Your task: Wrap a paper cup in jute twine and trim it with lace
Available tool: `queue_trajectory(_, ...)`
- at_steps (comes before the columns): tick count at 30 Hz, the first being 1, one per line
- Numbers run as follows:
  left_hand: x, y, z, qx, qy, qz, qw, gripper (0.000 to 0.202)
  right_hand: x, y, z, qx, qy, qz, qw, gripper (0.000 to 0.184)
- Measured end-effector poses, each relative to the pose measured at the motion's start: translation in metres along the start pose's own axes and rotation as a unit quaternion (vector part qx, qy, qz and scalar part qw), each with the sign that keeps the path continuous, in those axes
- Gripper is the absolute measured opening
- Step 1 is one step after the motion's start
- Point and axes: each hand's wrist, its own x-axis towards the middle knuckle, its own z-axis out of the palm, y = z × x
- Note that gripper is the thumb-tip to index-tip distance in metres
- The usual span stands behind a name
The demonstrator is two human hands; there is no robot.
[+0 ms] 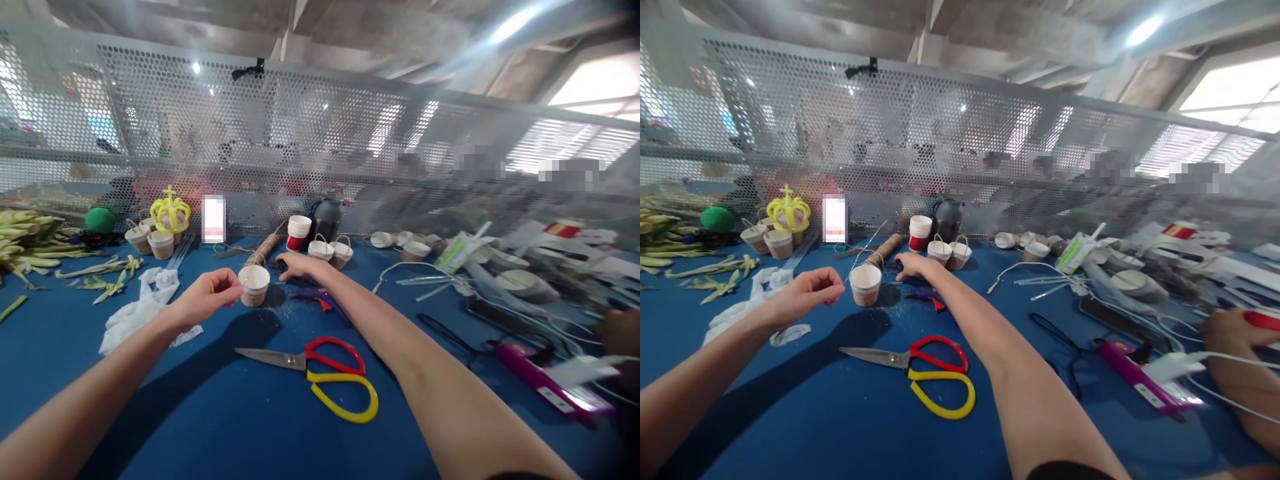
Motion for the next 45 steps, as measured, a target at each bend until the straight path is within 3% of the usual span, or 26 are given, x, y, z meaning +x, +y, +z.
queue_trajectory(4,-0.003,0.001,0.002,0.014,-0.024,-0.001,1.0,0.018,-0.029,-0.024,-0.012,0.09,0.041,-0.033,0.995,0.026)
queue_trajectory(9,-0.009,0.009,0.007,0.011,-0.09,0.004,0.996,0.019,-0.093,-0.069,-0.014,0.24,0.046,-0.114,0.963,0.028)
queue_trajectory(10,-0.011,0.011,0.008,0.008,-0.11,0.007,0.994,0.02,-0.104,-0.076,-0.012,0.277,0.052,-0.126,0.951,0.025)
queue_trajectory(12,-0.014,0.015,0.009,0.004,-0.148,0.017,0.989,0.019,-0.121,-0.087,-0.007,0.433,0.076,-0.148,0.886,0.017)
queue_trajectory(14,-0.016,0.019,0.009,0.012,-0.17,0.027,0.985,0.018,-0.132,-0.094,-0.004,0.51,0.095,-0.147,0.842,0.018)
queue_trajectory(17,-0.02,0.026,0.008,0.049,-0.163,0.045,0.984,0.018,-0.14,-0.101,-0.002,0.531,0.137,-0.14,0.825,0.019)
queue_trajectory(22,-0.028,0.039,0.006,0.151,-0.084,0.124,0.977,0.011,-0.15,-0.11,-0.001,0.499,0.233,-0.131,0.824,0.016)
queue_trajectory(25,-0.032,0.045,0.004,0.172,-0.11,0.134,0.97,0.021,-0.156,-0.112,-0.001,0.463,0.259,-0.125,0.838,0.016)
queue_trajectory(29,-0.034,0.048,0.006,0.167,-0.148,0.108,0.969,0.021,-0.16,-0.112,0.0,0.436,0.257,-0.128,0.853,0.017)
queue_trajectory(36,-0.031,0.037,0.02,0.173,-0.051,0.12,0.976,0.013,-0.159,-0.115,0.006,0.425,0.237,-0.12,0.865,0.017)
queue_trajectory(45,-0.029,0.03,0.027,0.235,-0.026,0.146,0.961,0.016,-0.156,-0.113,0.008,0.448,0.212,-0.104,0.862,0.02)
